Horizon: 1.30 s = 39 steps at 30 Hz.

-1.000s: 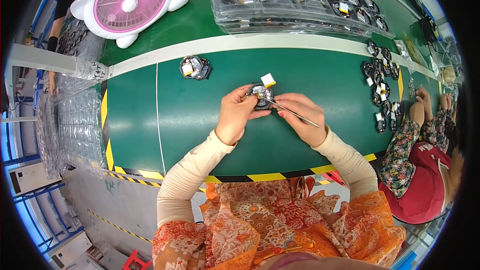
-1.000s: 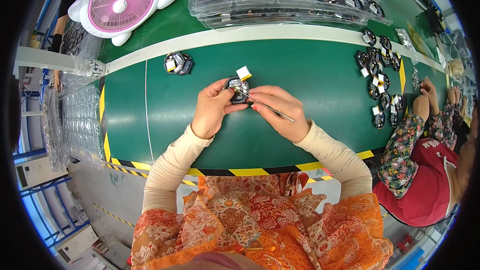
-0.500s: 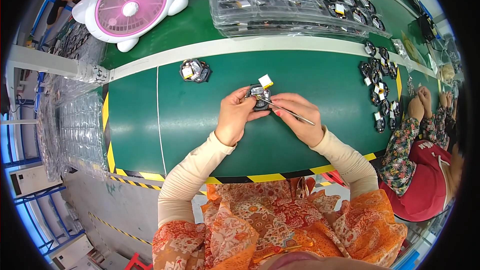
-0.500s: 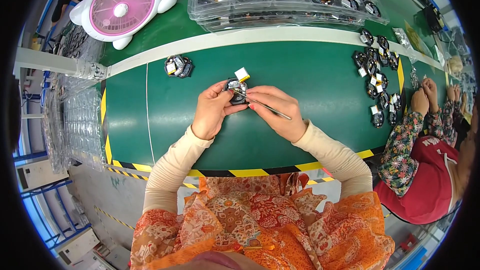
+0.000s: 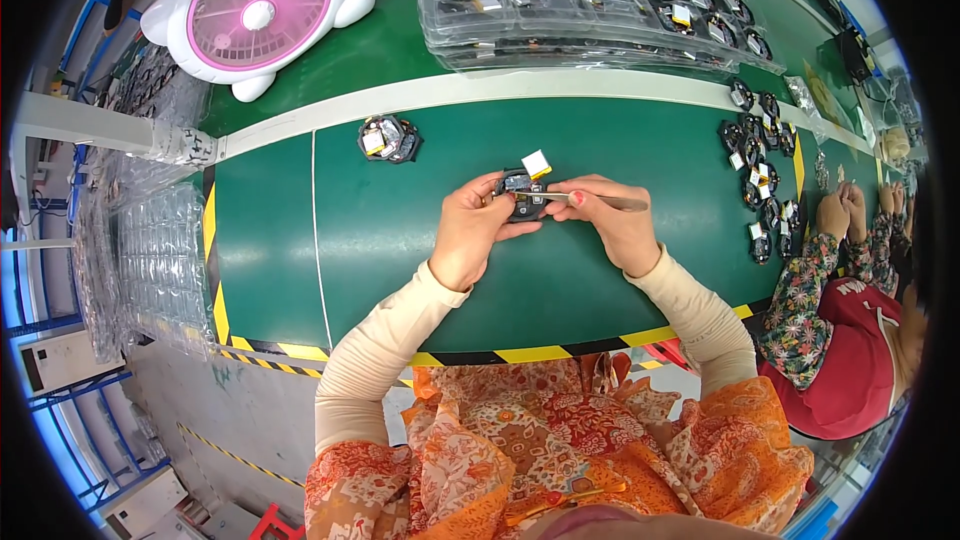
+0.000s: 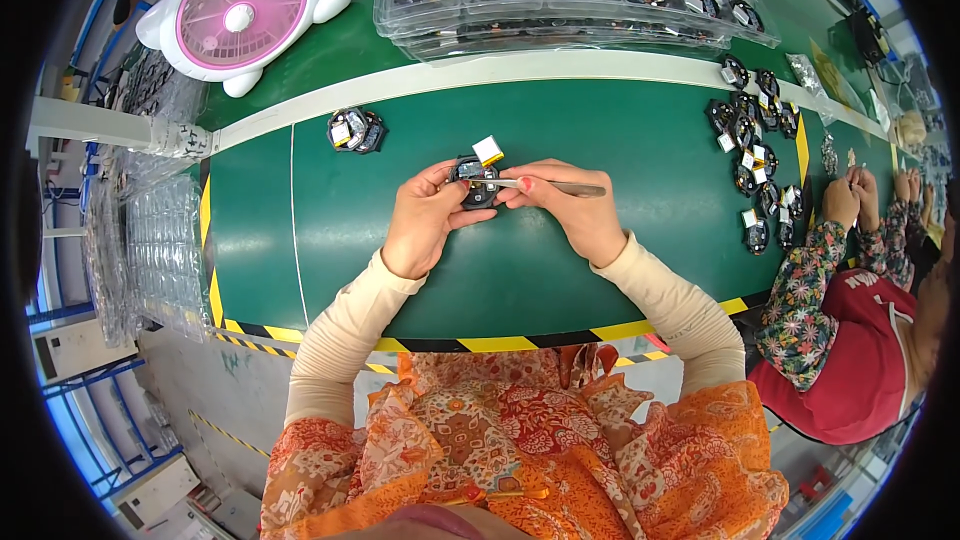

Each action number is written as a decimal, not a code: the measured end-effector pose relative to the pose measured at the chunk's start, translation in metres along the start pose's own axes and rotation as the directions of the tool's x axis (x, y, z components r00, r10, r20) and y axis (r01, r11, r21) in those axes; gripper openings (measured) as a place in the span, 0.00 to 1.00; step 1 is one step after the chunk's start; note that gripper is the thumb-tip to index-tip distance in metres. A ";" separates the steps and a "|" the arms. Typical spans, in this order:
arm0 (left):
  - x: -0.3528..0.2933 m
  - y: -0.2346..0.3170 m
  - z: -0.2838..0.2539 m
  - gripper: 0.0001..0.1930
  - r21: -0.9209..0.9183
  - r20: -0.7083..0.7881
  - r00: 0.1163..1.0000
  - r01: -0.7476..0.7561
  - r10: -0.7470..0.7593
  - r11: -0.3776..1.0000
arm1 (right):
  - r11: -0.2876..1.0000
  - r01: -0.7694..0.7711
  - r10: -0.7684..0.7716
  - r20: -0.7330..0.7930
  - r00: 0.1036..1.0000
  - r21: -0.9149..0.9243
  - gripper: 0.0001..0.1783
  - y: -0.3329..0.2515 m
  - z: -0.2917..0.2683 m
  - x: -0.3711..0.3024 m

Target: Assembling small electronic components using tweezers at a factory workbench.

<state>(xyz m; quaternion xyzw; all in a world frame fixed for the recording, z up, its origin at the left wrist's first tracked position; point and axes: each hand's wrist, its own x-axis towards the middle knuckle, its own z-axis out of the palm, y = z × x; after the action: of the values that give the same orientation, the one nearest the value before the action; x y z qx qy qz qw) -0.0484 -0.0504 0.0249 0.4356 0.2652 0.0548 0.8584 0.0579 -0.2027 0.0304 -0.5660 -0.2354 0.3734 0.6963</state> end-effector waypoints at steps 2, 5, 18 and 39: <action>-0.001 0.002 0.001 0.12 -0.014 0.002 1.000 0.013 -0.012 1.000 | 0.999 -0.026 0.027 -0.003 1.000 0.036 0.11 0.000 -0.001 0.000; 0.000 0.003 -0.001 0.12 -0.028 0.030 0.999 0.037 -0.036 0.999 | 0.992 -0.070 0.071 -0.005 0.997 0.109 0.11 0.000 -0.001 0.001; -0.002 0.002 0.000 0.12 -0.053 0.018 1.000 0.002 -0.001 0.999 | 0.982 -0.027 0.043 -0.080 0.996 0.189 0.12 0.007 0.002 -0.002; 0.001 -0.005 -0.001 0.14 -0.007 0.007 0.999 -0.043 0.043 0.999 | 0.944 -0.126 0.175 -0.137 0.975 0.306 0.14 0.006 0.004 -0.002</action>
<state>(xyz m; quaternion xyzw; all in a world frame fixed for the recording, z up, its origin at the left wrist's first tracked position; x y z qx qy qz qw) -0.0492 -0.0524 0.0197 0.4386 0.2524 0.0723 0.8595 0.0521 -0.2012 0.0257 -0.5003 -0.0756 0.4094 0.7592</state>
